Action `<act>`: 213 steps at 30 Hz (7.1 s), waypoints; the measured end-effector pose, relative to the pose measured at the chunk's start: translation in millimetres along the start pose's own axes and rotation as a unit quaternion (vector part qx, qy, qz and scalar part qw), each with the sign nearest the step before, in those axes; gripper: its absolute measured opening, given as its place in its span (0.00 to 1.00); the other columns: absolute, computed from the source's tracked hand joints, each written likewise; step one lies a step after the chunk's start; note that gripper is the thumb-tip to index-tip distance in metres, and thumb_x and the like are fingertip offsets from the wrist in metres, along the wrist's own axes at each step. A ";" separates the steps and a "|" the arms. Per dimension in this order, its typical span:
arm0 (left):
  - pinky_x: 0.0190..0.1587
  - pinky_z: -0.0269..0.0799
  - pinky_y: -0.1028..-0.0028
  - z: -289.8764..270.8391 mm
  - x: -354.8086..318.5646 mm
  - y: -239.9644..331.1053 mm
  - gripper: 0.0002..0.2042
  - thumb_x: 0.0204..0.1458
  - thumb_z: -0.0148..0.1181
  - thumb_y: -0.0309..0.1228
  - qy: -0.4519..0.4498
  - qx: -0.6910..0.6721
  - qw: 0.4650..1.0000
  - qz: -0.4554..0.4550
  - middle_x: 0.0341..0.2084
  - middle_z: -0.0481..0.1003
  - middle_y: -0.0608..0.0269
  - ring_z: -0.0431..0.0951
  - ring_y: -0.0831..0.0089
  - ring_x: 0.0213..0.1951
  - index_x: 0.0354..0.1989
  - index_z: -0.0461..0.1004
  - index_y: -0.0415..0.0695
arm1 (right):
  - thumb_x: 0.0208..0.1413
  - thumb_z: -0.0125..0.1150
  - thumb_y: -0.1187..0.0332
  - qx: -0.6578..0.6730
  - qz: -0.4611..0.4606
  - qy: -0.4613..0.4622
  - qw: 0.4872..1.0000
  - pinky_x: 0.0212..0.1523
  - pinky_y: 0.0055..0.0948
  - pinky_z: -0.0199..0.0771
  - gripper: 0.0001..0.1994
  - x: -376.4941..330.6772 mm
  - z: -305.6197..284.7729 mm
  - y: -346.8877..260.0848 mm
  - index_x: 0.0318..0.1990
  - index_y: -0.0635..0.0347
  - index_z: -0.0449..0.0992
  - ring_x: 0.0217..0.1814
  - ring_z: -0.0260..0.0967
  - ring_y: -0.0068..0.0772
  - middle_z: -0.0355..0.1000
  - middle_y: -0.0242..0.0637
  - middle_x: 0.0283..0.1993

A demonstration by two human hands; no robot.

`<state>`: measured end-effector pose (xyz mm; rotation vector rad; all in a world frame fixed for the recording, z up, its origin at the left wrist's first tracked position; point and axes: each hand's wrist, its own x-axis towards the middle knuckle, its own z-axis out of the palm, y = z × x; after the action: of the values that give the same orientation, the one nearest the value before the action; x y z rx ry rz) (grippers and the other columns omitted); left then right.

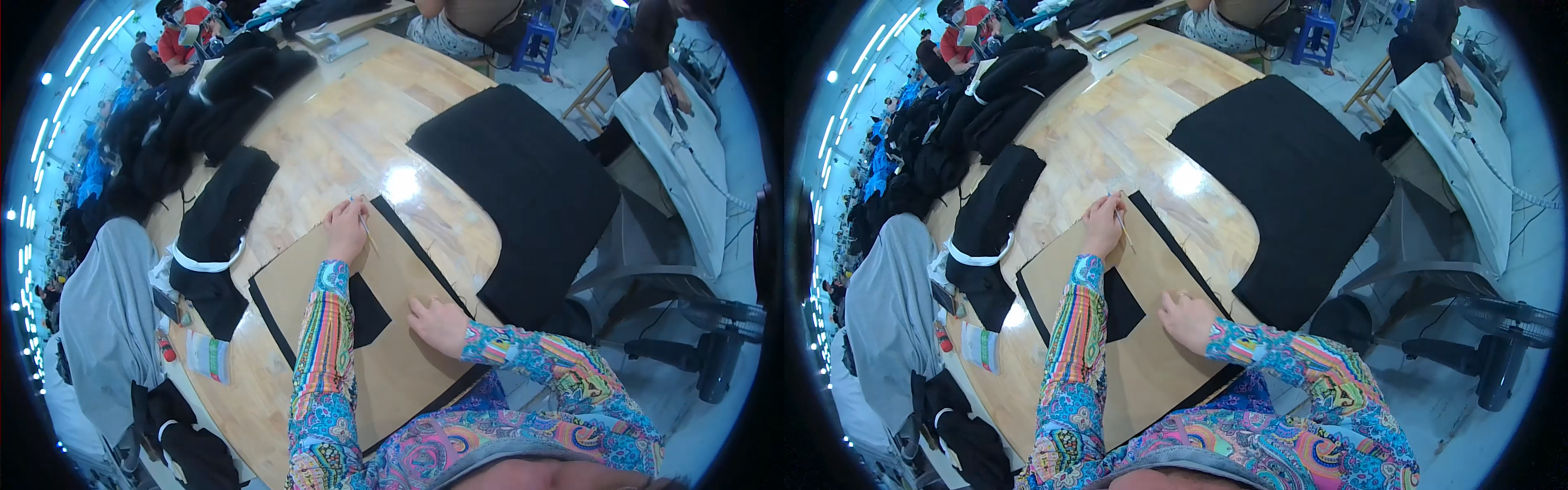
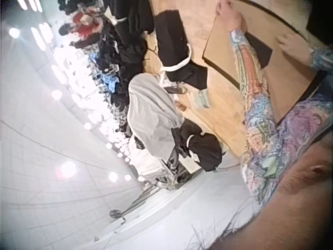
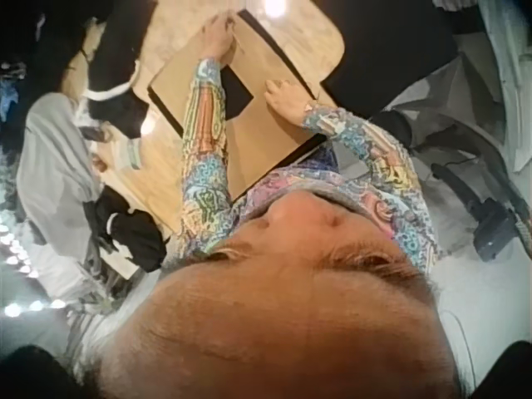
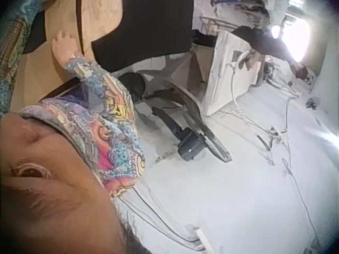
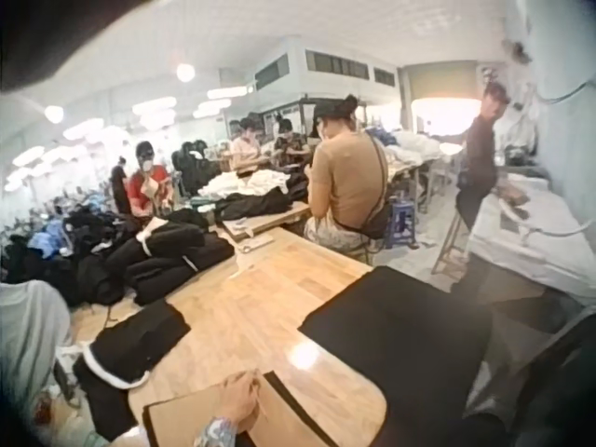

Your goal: The person uses a cardboard template to mark and cut black fabric pieces on a wooden table. They repeatedly place the template on the fabric, trace its outline with a marking tool, and then cut along the marked lines. The cut fabric pieces are stacked on the table as the process continues.

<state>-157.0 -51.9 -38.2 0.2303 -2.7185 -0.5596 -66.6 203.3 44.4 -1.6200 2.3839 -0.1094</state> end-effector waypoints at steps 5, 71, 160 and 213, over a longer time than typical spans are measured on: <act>0.54 0.54 0.59 -0.6 -0.8 1.6 0.07 0.51 0.52 0.30 -0.010 0.005 1.000 -0.007 0.35 0.75 0.68 0.69 0.64 0.51 0.38 0.72 0.53 | 0.47 0.53 0.71 -0.010 0.009 0.017 1.000 0.25 0.30 0.76 0.15 38.9 -0.1 5.3 0.44 0.64 0.71 0.44 0.66 0.43 0.62 0.46 0.50; 0.23 0.67 0.72 -65.7 -114.9 39.3 0.08 0.47 0.59 0.32 0.079 -0.199 0.956 -0.202 0.16 0.76 0.55 0.75 0.67 0.18 0.27 0.79 0.39 | 0.61 0.35 0.65 -0.175 0.008 -0.064 0.983 0.68 0.55 0.19 0.24 67.7 5.2 4.7 0.65 0.55 0.54 0.67 0.48 0.61 0.48 0.50 0.68; 0.25 0.70 0.70 -122.9 -249.2 48.4 0.05 0.47 0.57 0.30 0.060 -0.079 0.968 -0.230 0.18 0.75 0.55 0.77 0.60 0.22 0.27 0.76 0.43 | 0.16 0.81 0.59 -0.144 0.009 -0.140 0.979 0.68 0.53 0.23 0.63 69.3 -13.9 2.4 0.66 0.58 0.46 0.69 0.42 0.63 0.44 0.53 0.69; 0.31 0.71 0.82 -116.5 -262.7 39.7 0.05 0.47 0.61 0.25 0.073 -0.180 0.929 -0.315 0.25 0.77 0.63 0.75 0.82 0.26 0.31 0.77 0.36 | 0.15 0.81 0.56 -0.147 0.011 -0.144 0.979 0.68 0.53 0.21 0.65 70.5 -11.7 3.1 0.67 0.56 0.44 0.69 0.42 0.62 0.43 0.52 0.69</act>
<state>125.7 2.8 -3.0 1.0164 -2.3033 -1.1451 -96.8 138.5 43.2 -1.5983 2.2707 0.4714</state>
